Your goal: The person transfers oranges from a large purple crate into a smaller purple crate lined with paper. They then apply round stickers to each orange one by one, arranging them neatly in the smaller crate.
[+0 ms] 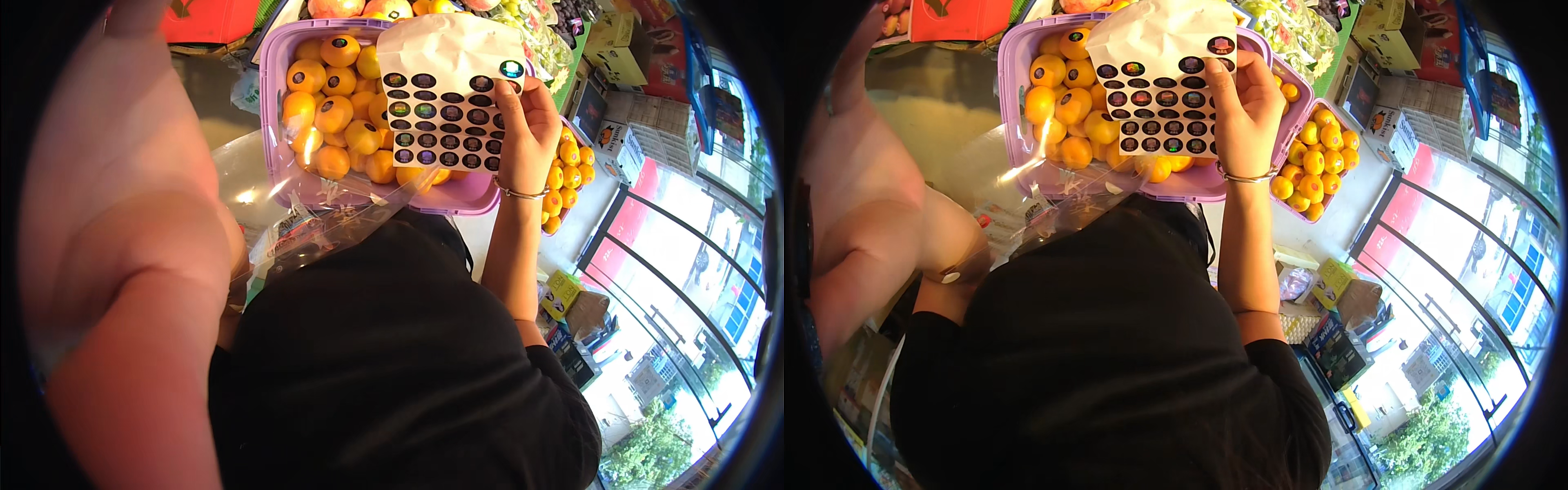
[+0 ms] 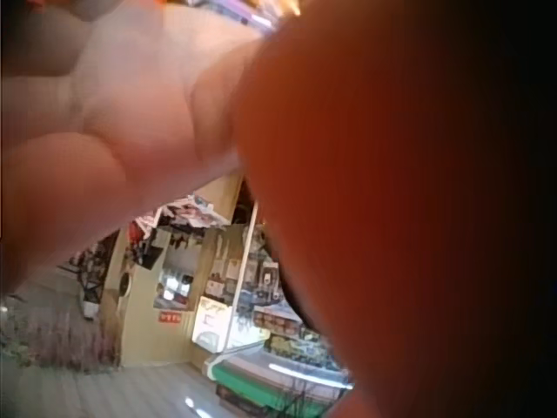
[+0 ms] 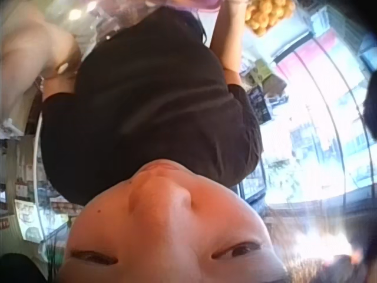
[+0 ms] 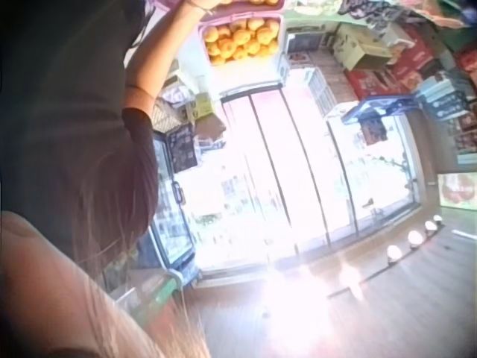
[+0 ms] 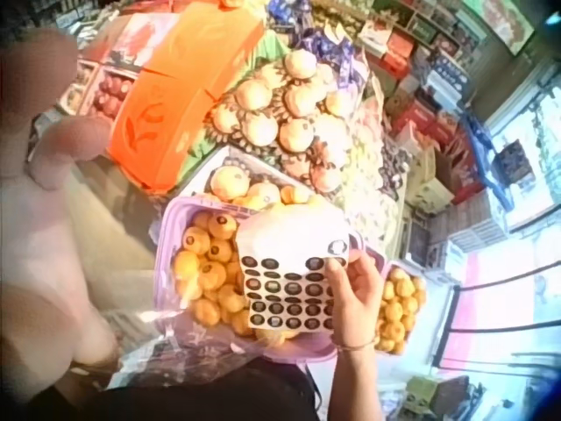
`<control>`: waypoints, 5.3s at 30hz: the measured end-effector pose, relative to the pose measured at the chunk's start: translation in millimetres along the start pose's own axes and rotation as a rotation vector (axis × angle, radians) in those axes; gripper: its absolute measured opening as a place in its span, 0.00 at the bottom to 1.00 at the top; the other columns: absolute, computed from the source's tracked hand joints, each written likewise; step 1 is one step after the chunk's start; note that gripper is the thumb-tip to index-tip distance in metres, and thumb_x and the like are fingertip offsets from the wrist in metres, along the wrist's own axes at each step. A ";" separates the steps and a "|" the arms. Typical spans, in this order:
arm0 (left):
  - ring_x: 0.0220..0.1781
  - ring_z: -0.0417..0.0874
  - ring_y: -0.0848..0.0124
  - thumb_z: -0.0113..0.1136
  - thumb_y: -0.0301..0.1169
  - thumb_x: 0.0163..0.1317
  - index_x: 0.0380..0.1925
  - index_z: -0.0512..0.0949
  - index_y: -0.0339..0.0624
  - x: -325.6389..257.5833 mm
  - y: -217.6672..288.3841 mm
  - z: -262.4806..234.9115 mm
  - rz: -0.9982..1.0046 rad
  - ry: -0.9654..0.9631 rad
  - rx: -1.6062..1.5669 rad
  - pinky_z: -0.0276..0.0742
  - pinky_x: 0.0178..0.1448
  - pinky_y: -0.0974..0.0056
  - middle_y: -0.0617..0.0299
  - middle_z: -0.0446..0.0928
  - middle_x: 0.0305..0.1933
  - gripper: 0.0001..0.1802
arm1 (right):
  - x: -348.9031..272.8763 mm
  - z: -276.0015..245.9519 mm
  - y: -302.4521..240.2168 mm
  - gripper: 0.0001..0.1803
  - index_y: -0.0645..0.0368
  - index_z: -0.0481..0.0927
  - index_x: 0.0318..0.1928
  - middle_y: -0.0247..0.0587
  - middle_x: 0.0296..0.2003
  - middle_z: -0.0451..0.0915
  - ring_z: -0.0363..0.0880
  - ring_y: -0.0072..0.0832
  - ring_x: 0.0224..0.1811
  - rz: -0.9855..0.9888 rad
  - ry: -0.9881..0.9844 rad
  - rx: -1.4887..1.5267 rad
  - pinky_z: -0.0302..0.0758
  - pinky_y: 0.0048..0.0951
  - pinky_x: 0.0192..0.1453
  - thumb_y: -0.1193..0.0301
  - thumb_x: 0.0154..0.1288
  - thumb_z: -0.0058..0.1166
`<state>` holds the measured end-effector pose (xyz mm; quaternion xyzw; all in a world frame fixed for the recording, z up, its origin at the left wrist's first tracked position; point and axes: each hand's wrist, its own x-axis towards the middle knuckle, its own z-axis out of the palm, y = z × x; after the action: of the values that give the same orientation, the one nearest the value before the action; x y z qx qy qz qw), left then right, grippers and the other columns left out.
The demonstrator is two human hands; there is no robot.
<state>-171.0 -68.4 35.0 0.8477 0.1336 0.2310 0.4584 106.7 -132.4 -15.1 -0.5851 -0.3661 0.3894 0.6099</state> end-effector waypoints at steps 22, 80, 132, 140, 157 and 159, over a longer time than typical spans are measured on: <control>0.44 0.80 0.82 0.58 0.37 0.68 0.49 0.79 0.36 92.2 -62.0 33.2 -0.466 0.051 -0.764 0.75 0.47 0.73 0.68 0.81 0.43 0.17 | -3.2 3.6 -12.1 0.07 0.65 0.78 0.39 0.34 0.35 0.81 0.78 0.17 0.38 -0.033 -0.216 -0.181 0.74 0.23 0.42 0.74 0.65 0.59; 0.46 0.83 0.64 0.51 0.33 0.70 0.53 0.75 0.30 78.3 -99.5 24.2 -0.288 1.023 -1.122 0.80 0.51 0.63 0.52 0.81 0.48 0.19 | -3.8 -58.0 60.3 0.09 0.53 0.79 0.38 0.33 0.36 0.78 0.75 0.30 0.47 -0.777 -0.645 -1.791 0.65 0.34 0.57 0.70 0.57 0.50; 0.52 0.79 0.75 0.57 0.32 0.68 0.54 0.75 0.36 92.3 -70.1 45.6 -0.543 0.270 -0.720 0.74 0.56 0.67 0.63 0.79 0.51 0.17 | 35.7 0.1 -30.6 0.14 0.52 0.81 0.39 0.39 0.52 0.76 0.71 0.40 0.57 -0.812 -0.293 -0.948 0.62 0.46 0.64 0.70 0.50 0.66; 0.51 0.79 0.75 0.57 0.29 0.67 0.54 0.75 0.34 88.5 -76.3 43.7 -0.509 0.217 -0.785 0.73 0.57 0.68 0.63 0.79 0.50 0.17 | 27.2 6.4 -40.5 0.13 0.54 0.78 0.36 0.39 0.51 0.77 0.71 0.41 0.58 -0.858 -0.244 -0.986 0.63 0.46 0.63 0.72 0.49 0.66; 0.53 0.77 0.76 0.60 0.29 0.65 0.57 0.71 0.34 88.9 -70.7 39.0 -0.457 0.073 -0.668 0.72 0.57 0.70 0.62 0.78 0.52 0.22 | 25.3 -0.4 -27.4 0.14 0.51 0.80 0.40 0.31 0.46 0.79 0.74 0.35 0.52 -0.831 -0.345 -0.999 0.58 0.39 0.64 0.69 0.52 0.67; 0.54 0.77 0.76 0.60 0.28 0.65 0.58 0.71 0.34 89.7 -68.6 43.6 -0.417 0.094 -0.656 0.72 0.57 0.69 0.62 0.78 0.53 0.22 | 26.2 -7.7 -21.1 0.13 0.50 0.81 0.40 0.30 0.43 0.79 0.74 0.34 0.51 -0.714 -0.364 -1.019 0.57 0.39 0.65 0.68 0.52 0.67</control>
<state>-72.7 -23.0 -19.0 0.5995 0.2431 0.2017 0.7355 125.8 -112.2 5.4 -0.5681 -0.7746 0.0330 0.2760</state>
